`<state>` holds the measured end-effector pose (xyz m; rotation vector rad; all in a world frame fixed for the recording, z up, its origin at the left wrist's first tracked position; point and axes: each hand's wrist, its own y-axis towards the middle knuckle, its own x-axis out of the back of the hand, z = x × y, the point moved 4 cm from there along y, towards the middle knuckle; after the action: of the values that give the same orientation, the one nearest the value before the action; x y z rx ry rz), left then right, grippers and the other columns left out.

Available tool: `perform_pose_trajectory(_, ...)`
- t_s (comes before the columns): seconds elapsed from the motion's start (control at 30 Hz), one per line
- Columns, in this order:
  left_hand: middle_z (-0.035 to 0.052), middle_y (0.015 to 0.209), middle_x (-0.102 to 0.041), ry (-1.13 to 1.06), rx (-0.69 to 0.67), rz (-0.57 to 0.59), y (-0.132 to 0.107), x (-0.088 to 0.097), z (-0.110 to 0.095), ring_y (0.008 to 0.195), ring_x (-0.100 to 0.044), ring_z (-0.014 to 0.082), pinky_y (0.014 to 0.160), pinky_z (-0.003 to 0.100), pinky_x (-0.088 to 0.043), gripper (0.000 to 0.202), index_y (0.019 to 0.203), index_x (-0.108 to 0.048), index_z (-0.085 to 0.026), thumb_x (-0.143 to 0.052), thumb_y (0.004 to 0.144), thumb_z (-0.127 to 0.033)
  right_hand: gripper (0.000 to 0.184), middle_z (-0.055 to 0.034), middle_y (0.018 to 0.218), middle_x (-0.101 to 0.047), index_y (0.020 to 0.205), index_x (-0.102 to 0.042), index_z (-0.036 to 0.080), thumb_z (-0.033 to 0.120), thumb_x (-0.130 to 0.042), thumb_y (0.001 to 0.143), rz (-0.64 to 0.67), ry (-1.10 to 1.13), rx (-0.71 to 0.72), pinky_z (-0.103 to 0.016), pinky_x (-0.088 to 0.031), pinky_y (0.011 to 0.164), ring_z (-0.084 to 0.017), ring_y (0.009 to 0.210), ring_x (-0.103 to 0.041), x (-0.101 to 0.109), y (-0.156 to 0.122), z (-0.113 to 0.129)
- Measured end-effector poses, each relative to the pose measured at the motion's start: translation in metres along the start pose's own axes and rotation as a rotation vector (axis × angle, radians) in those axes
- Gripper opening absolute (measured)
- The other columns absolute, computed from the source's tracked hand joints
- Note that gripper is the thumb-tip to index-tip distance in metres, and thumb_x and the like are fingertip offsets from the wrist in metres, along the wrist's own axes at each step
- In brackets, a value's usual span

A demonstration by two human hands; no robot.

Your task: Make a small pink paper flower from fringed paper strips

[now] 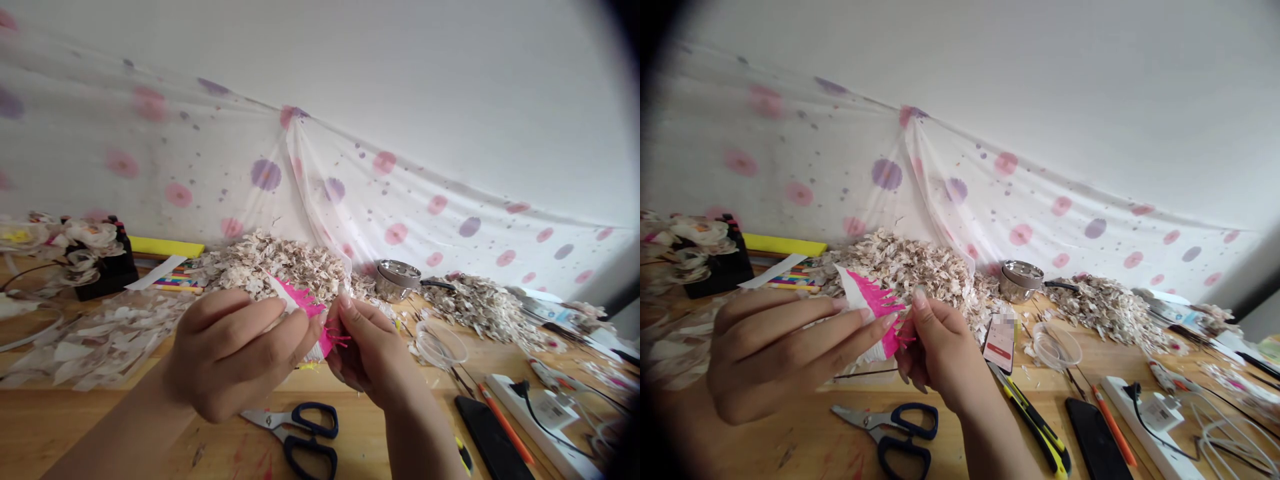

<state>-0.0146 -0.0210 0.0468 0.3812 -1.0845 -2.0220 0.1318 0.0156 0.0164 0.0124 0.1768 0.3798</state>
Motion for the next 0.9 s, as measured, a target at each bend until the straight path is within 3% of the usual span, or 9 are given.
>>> perform_pose_trajectory(0.17,-0.0063,0.079,-0.070,0.010,0.049,-0.037,-0.0061,-0.0038,-0.0009,0.076,-0.057,0.0121,0.072,0.031,-0.043,0.020,0.084,-0.072,-0.020,-0.074,0.073,-0.003,0.044,0.0085,0.039,-0.046,0.064,-0.046,0.019,0.057,-0.062,0.079,-0.047,-0.065,0.027,-0.013,-0.016,0.027,-0.001,0.027,-0.028,0.0016,0.0024,-0.0008)
perform_pose_trajectory(0.33,-0.0071,0.077,-0.069,0.015,0.128,-0.029,-0.0100,-0.0077,-0.0005,0.074,-0.060,0.0125,0.072,0.031,-0.045,0.022,0.086,-0.071,-0.027,-0.069,0.078,-0.007,0.045,0.0117,0.040,-0.039,0.066,-0.042,0.021,0.056,-0.067,0.073,-0.070,-0.066,0.048,-0.013,-0.016,0.029,-0.001,0.030,-0.024,-0.0005,0.0011,0.0012)
perform_pose_trajectory(0.6,-0.0067,0.078,-0.072,0.022,0.109,-0.023,-0.0098,-0.0079,-0.0010,0.074,-0.060,0.0129,0.070,0.033,-0.045,0.021,0.087,-0.071,-0.024,-0.066,0.080,-0.006,0.039,0.0083,0.047,-0.048,0.075,-0.044,0.021,0.058,-0.052,0.086,-0.043,-0.164,0.051,-0.012,-0.025,0.028,-0.004,0.032,-0.037,0.0021,-0.0025,-0.0018)
perform_pose_trajectory(0.7,-0.0078,0.076,-0.072,0.027,0.112,-0.022,-0.0081,-0.0063,-0.0004,0.072,-0.060,0.0126,0.069,0.033,-0.045,0.022,0.087,-0.071,-0.025,-0.067,0.080,-0.005,0.046,0.0069,0.045,-0.048,0.068,-0.045,0.020,0.062,-0.045,0.087,-0.027,-0.147,0.011,-0.012,-0.020,0.026,-0.003,0.030,-0.033,0.0028,-0.0008,-0.0039)
perform_pose_trajectory(0.9,-0.0084,0.076,-0.071,0.038,0.094,0.011,-0.0043,-0.0036,-0.0005,0.071,-0.059,0.0123,0.069,0.031,-0.043,0.018,0.079,-0.070,-0.026,-0.070,0.078,-0.009,0.046,0.0099,0.037,-0.042,0.062,-0.043,0.020,0.059,-0.064,0.076,-0.071,-0.075,0.015,-0.012,-0.017,0.027,-0.001,0.027,-0.026,-0.0030,0.0009,0.0005)
